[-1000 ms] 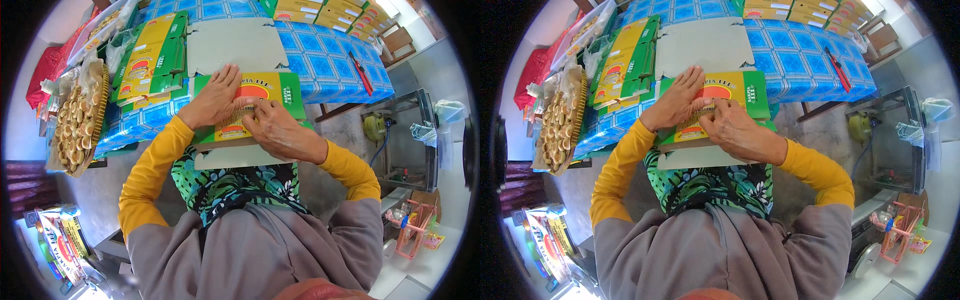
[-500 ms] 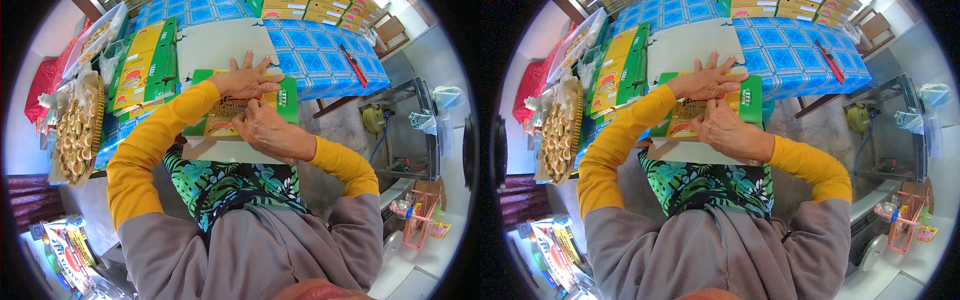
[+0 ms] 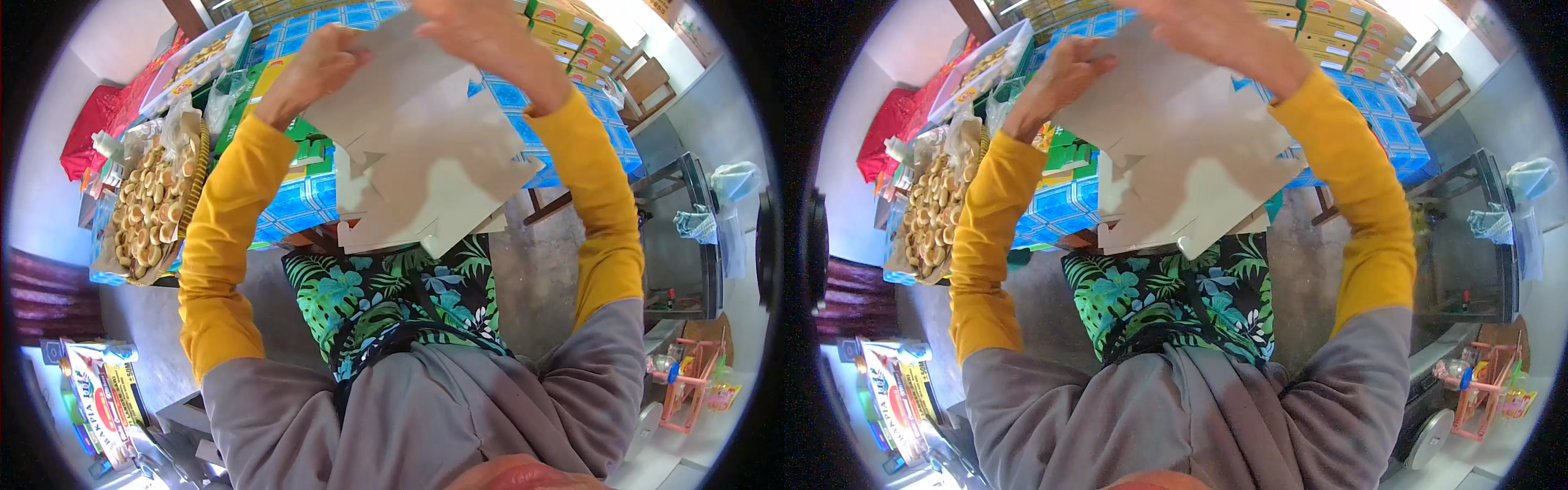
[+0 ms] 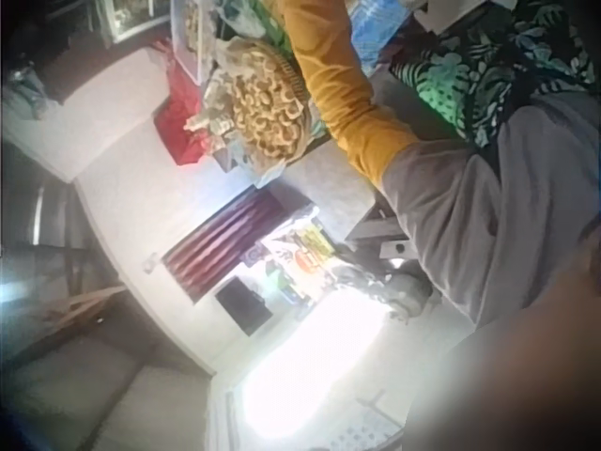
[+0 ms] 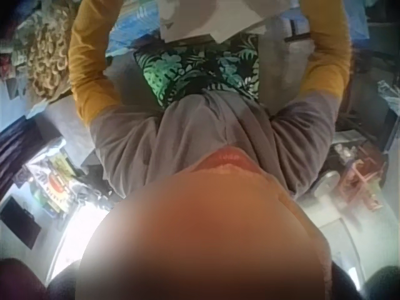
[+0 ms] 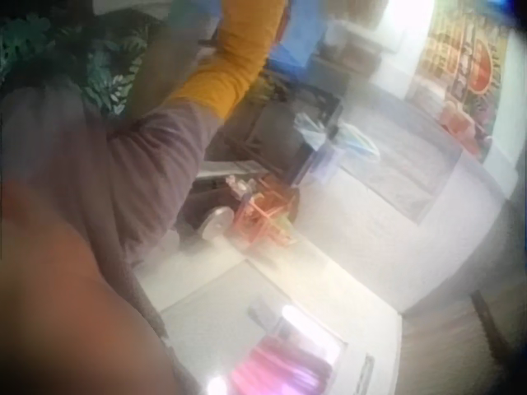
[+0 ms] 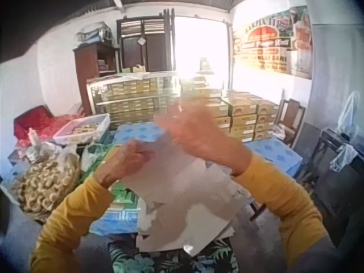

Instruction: The person folds and assembles cardboard boxes by hand on a tiled table, stacks the completed boxes, and handles plastic packaging.

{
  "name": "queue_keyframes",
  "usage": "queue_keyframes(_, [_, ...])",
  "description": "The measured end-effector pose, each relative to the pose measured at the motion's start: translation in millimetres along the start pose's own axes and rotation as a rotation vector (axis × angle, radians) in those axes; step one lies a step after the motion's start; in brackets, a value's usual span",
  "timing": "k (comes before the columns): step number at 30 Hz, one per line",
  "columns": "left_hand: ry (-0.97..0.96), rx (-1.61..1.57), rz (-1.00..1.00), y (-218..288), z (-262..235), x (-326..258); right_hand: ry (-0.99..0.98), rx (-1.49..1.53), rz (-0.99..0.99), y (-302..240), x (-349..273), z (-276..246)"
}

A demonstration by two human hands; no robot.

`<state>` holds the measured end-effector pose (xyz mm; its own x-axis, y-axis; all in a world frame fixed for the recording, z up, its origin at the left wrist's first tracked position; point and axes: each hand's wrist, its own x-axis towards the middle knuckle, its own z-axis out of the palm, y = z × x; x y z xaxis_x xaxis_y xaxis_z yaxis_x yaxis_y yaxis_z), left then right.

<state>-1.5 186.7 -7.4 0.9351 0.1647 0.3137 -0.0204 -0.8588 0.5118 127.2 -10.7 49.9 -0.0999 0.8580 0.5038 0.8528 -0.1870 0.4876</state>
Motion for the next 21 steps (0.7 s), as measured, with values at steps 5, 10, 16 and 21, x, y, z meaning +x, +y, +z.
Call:
queue_keyframes(5, [0.462,-0.579,-0.06,8.6,-11.0,-62.0,0.473,0.31,0.452,61.9,-101.2,-6.5])
queue_keyframes(10, [0.82,-0.54,-0.033,-15.2,27.4,-88.6,0.542,1.656,0.693,31.8,-167.3,21.2])
queue_keyframes(16, [1.044,-0.75,-0.155,-14.8,84.0,-98.1,0.524,1.636,0.765,-48.9,-169.1,18.7])
queue_keyframes(21, [1.078,-0.79,-0.101,20.5,89.8,-83.0,0.559,1.054,0.924,-57.0,-137.5,28.1])
